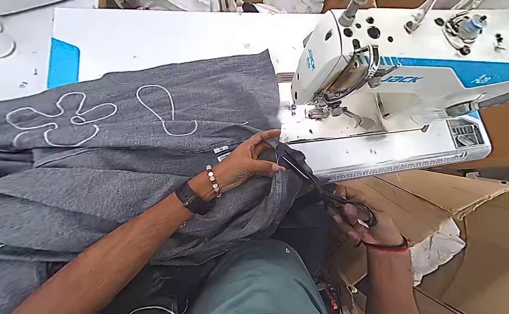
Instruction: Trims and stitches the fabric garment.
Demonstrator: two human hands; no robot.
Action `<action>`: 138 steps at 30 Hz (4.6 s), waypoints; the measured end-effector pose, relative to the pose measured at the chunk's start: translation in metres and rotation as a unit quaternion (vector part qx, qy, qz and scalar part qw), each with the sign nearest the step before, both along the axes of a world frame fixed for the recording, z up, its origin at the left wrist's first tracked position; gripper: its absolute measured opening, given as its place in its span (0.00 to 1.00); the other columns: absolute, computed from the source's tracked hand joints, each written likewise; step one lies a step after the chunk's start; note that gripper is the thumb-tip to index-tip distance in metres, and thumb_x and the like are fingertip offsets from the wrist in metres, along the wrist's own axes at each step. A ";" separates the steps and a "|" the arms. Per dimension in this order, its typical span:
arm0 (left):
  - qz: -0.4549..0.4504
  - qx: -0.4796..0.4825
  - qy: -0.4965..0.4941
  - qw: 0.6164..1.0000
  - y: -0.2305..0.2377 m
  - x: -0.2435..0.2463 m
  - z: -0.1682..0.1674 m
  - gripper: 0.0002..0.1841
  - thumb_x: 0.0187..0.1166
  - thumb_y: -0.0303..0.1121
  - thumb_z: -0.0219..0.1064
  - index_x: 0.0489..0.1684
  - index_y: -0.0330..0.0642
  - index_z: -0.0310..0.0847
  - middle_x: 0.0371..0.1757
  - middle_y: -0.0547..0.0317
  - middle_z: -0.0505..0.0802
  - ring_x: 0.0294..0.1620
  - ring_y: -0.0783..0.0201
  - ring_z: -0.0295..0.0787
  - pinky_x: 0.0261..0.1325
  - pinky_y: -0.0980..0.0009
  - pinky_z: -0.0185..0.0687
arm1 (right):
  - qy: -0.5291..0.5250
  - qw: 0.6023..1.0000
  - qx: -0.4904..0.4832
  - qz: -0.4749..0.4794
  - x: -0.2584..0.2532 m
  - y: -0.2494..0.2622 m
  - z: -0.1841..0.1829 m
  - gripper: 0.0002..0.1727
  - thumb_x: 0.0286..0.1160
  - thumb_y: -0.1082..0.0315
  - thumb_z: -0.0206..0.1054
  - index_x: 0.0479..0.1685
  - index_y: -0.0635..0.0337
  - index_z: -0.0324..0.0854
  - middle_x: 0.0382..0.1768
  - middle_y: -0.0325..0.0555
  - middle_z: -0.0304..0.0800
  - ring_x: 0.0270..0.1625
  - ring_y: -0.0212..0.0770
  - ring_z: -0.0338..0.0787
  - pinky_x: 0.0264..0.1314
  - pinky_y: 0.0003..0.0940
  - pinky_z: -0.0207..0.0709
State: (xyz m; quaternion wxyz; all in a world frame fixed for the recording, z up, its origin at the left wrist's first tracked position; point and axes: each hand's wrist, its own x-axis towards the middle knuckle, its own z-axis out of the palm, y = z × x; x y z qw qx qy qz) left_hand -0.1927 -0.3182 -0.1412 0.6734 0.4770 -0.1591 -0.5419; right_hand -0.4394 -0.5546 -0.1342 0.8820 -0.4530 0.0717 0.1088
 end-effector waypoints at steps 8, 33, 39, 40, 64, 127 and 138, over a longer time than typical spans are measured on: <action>-0.121 -0.006 -0.317 0.941 0.003 -0.032 -0.004 0.38 0.74 0.34 0.77 0.87 0.48 0.65 0.80 0.56 0.81 0.58 0.64 0.93 0.57 0.64 0.95 | -0.076 0.987 -0.090 0.106 0.005 -0.007 0.027 0.12 0.77 0.58 0.76 0.47 0.47 0.78 0.33 0.35 0.85 0.20 0.26 0.82 0.15 0.20 0.77; -0.133 0.165 -0.801 0.559 0.014 -0.020 -0.038 0.32 0.78 0.75 0.48 0.85 0.91 0.65 0.96 0.38 0.52 0.96 0.30 0.36 0.86 0.19 0.28 | -0.008 0.764 -0.644 0.037 -0.029 0.023 -0.011 0.20 0.75 0.44 0.64 0.29 0.51 0.74 0.21 0.34 0.69 0.22 0.31 0.69 0.21 0.30 0.62; -0.137 0.155 -0.802 0.561 0.014 -0.019 -0.038 0.31 0.78 0.75 0.48 0.83 0.92 0.67 0.96 0.36 0.53 0.95 0.28 0.36 0.85 0.18 0.29 | -0.005 0.744 -0.665 0.061 -0.003 0.026 -0.009 0.15 0.73 0.49 0.64 0.32 0.51 0.74 0.22 0.35 0.71 0.24 0.33 0.73 0.23 0.32 0.65; -0.136 0.154 -0.801 0.562 0.014 -0.019 -0.038 0.30 0.79 0.75 0.49 0.82 0.91 0.68 0.95 0.36 0.53 0.95 0.28 0.37 0.85 0.18 0.29 | 0.000 0.741 -0.668 0.066 0.001 0.027 -0.008 0.14 0.72 0.51 0.64 0.33 0.51 0.74 0.22 0.35 0.72 0.24 0.33 0.73 0.23 0.32 0.66; -0.139 0.155 -0.805 0.555 0.015 -0.025 -0.038 0.32 0.78 0.75 0.49 0.85 0.90 0.64 0.96 0.37 0.52 0.95 0.28 0.36 0.86 0.18 0.27 | 0.085 0.867 -0.449 -0.196 0.009 0.080 -0.023 0.13 0.79 0.62 0.71 0.37 0.61 0.74 0.28 0.42 0.82 0.18 0.35 0.84 0.18 0.32 0.86; 0.095 0.158 -0.705 0.685 -0.055 -0.016 -0.006 0.12 0.83 0.36 0.68 0.54 0.47 0.95 0.48 0.61 0.99 0.50 0.65 0.95 0.57 0.66 0.89 | -0.047 0.600 -0.694 -0.396 0.125 0.062 -0.030 0.04 0.69 0.65 0.79 0.40 0.51 0.97 0.40 0.37 0.97 0.42 0.32 0.92 0.43 0.28 0.84; 0.108 0.173 -0.592 0.780 -0.060 -0.003 -0.003 0.09 0.82 0.38 0.69 0.46 0.50 0.95 0.42 0.67 0.97 0.43 0.76 0.90 0.48 0.76 0.83 | 0.002 0.783 -0.532 -0.323 0.121 0.052 -0.022 0.10 0.83 0.63 0.69 0.51 0.54 0.93 0.40 0.34 0.96 0.35 0.25 0.91 0.33 0.22 0.86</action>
